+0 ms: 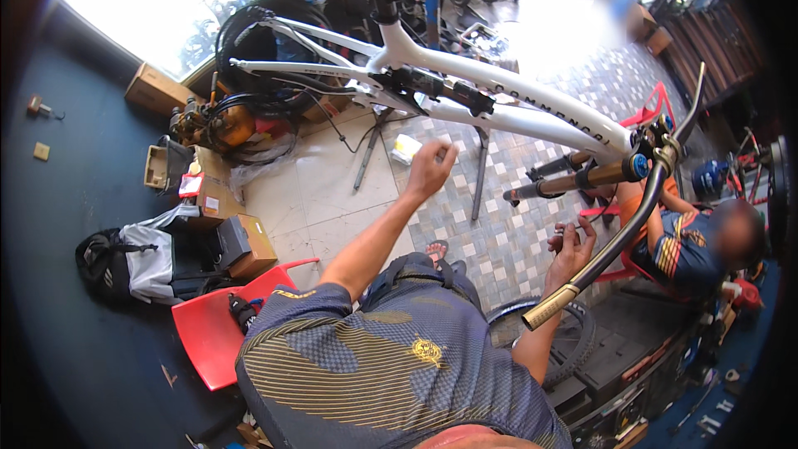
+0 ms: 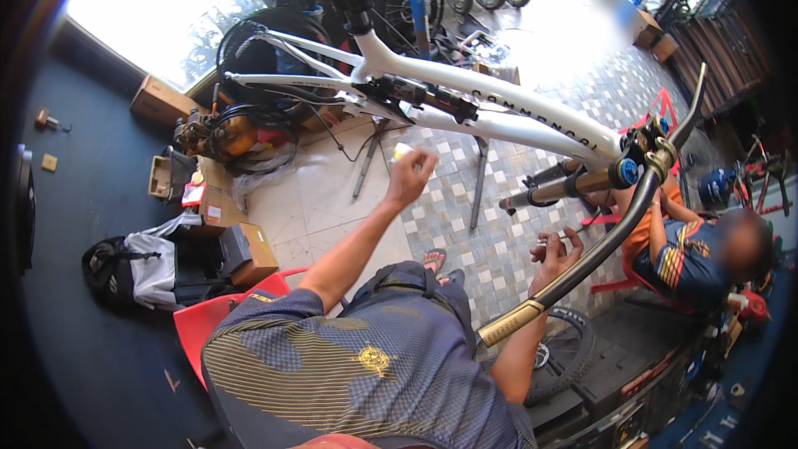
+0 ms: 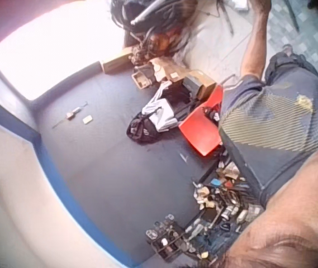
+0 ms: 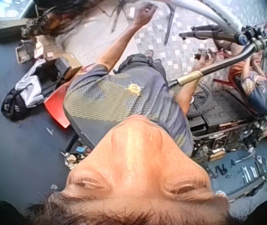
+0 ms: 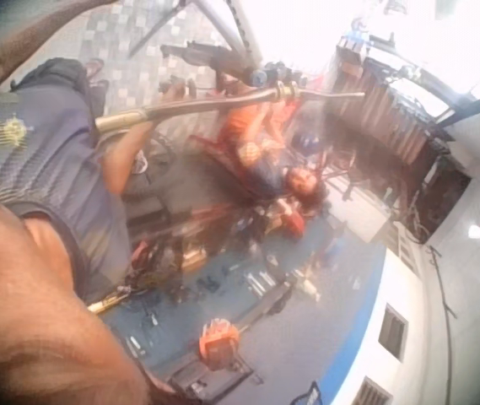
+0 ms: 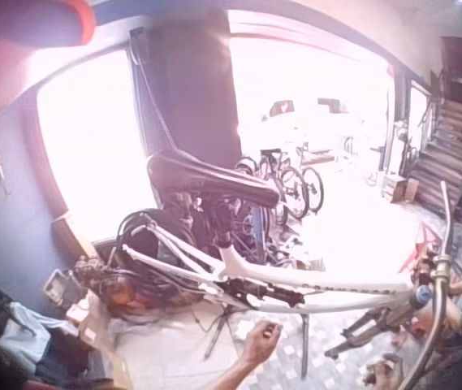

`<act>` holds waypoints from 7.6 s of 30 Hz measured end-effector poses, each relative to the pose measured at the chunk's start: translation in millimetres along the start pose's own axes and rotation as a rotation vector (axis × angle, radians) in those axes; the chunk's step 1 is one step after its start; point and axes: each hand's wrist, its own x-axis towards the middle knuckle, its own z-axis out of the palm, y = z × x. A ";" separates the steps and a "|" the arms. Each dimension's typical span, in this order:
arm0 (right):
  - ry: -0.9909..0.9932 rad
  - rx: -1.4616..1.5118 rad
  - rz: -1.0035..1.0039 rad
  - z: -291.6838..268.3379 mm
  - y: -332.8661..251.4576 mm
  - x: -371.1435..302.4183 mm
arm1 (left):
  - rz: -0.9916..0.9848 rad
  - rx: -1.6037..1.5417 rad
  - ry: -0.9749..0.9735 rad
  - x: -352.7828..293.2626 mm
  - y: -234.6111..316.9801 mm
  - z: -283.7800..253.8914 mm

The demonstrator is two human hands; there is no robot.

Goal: The person routes a brake cable through the frame of a white bicycle mounted on a repair stand. They use a small tool to adjust the cable end and then use pliers to cut the cable. The person then threads the cable through the rear derailleur and pulls it taut.

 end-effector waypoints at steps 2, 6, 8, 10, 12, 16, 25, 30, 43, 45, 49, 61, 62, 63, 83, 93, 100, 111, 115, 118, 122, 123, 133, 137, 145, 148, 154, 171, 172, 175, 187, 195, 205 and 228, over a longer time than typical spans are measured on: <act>0.019 0.015 -0.013 -3.6 5.2 1.0 | -0.375 -0.047 -0.057 -56.8 -45.3 -2.9; 0.126 0.043 0.026 -4.1 11.2 -7.1 | -0.578 0.043 -0.154 -115.9 -80.3 -35.7; 0.111 0.047 0.085 -3.9 15.2 -10.0 | -0.584 0.088 -0.118 -115.8 -94.0 -57.4; 0.085 0.080 0.144 -2.3 14.1 -13.1 | -0.531 0.148 -0.030 -105.0 -112.4 -76.6; 0.055 0.128 0.162 -2.6 19.1 -15.4 | -0.557 0.096 0.080 -71.0 -131.4 -101.0; 0.082 0.173 0.156 6.9 33.7 -7.5 | -0.403 -0.005 0.302 30.6 -134.5 -177.4; 0.426 0.065 0.043 68.2 56.0 0.2 | -0.003 0.591 -0.101 147.0 -237.2 -307.5; 0.522 -0.018 0.020 84.5 55.7 9.4 | 0.155 0.727 0.063 183.6 -245.5 -309.2; 0.685 -0.236 0.108 102.4 48.0 26.3 | -0.682 -0.350 -0.677 179.8 -276.4 -290.0; 0.689 -0.253 0.121 107.0 46.6 25.7 | -0.761 -0.077 -0.785 172.4 -319.1 -307.0; 0.667 -0.287 0.138 116.1 43.9 32.8 | -0.805 -0.511 -0.179 197.3 -386.2 -334.5; 0.665 -0.330 0.180 94.4 51.0 33.6 | -0.591 -1.023 -0.250 280.3 -386.7 -296.5; 0.667 -0.344 0.175 93.4 51.1 33.9 | -0.577 -1.010 -0.269 283.6 -389.0 -294.4; 0.676 -0.343 0.175 97.1 50.9 34.0 | -0.589 -0.991 -0.270 286.5 -389.1 -295.7; 0.668 -0.404 0.177 85.0 21.9 48.3 | -0.404 -0.989 0.085 307.1 -374.7 -311.8; 0.639 -0.409 0.187 71.0 15.0 46.1 | -0.522 -1.052 0.092 304.2 -374.9 -314.0; 0.642 -0.283 0.157 46.3 3.4 52.8 | -0.586 -1.002 0.094 302.2 -367.0 -311.2; 0.680 -0.296 0.137 39.6 -21.5 42.7 | -0.623 -0.974 -0.213 291.1 -380.9 -302.0; 0.668 -0.288 0.139 35.4 -15.2 33.3 | -0.750 -0.850 -0.429 270.4 -381.8 -271.1; 0.652 -0.314 0.147 29.0 -15.1 26.2 | -0.773 -0.796 -0.486 259.0 -388.6 -242.2; 0.666 -0.363 0.157 36.2 -20.3 19.8 | -0.853 -0.794 -0.569 255.4 -405.5 -210.3; 0.663 -0.373 0.157 36.3 -20.8 17.8 | -0.865 -0.826 -0.573 256.0 -404.1 -204.9; 0.621 -0.427 0.148 61.3 -12.7 25.8 | -0.926 -1.262 -0.330 264.3 -407.7 -191.9; 0.640 -0.426 0.155 65.0 -13.0 27.7 | -0.855 -1.414 -0.453 264.4 -406.5 -196.0; 0.768 -0.374 0.135 14.4 -30.4 19.9 | -0.916 -1.236 -0.570 267.7 -399.2 -207.9; 0.854 -0.354 0.118 -2.7 -46.4 14.7 | -0.938 -1.239 -0.628 267.6 -407.0 -210.0; 0.878 -0.344 0.083 -30.2 -71.2 2.7 | -0.964 -1.516 -0.637 255.2 -420.7 -213.5; 0.915 -0.287 0.053 -55.5 -46.5 -17.8 | -0.974 -0.115 -1.018 203.1 -279.8 -325.6; 0.924 -0.302 0.057 -53.4 -44.0 -18.4 | -0.896 -0.262 -0.928 205.8 -255.9 -333.5; 0.919 -0.213 0.049 -51.2 -37.6 -15.9 | -0.542 -0.473 -0.314 214.4 -234.6 -310.8; 0.850 -0.133 0.057 -61.8 -7.6 2.3 | -0.465 -0.416 0.799 290.9 -307.1 -240.3; 0.806 -0.198 0.042 -53.4 -8.6 -7.5 | -0.656 -0.296 0.672 303.1 -299.6 -260.1; 0.788 -0.379 0.025 -74.1 -25.8 -25.9 | -0.829 -0.500 0.634 320.6 -299.1 -268.0; 0.621 -0.108 -0.040 -28.3 -37.4 -0.8 | -1.182 -1.064 0.383 290.4 -336.5 -206.6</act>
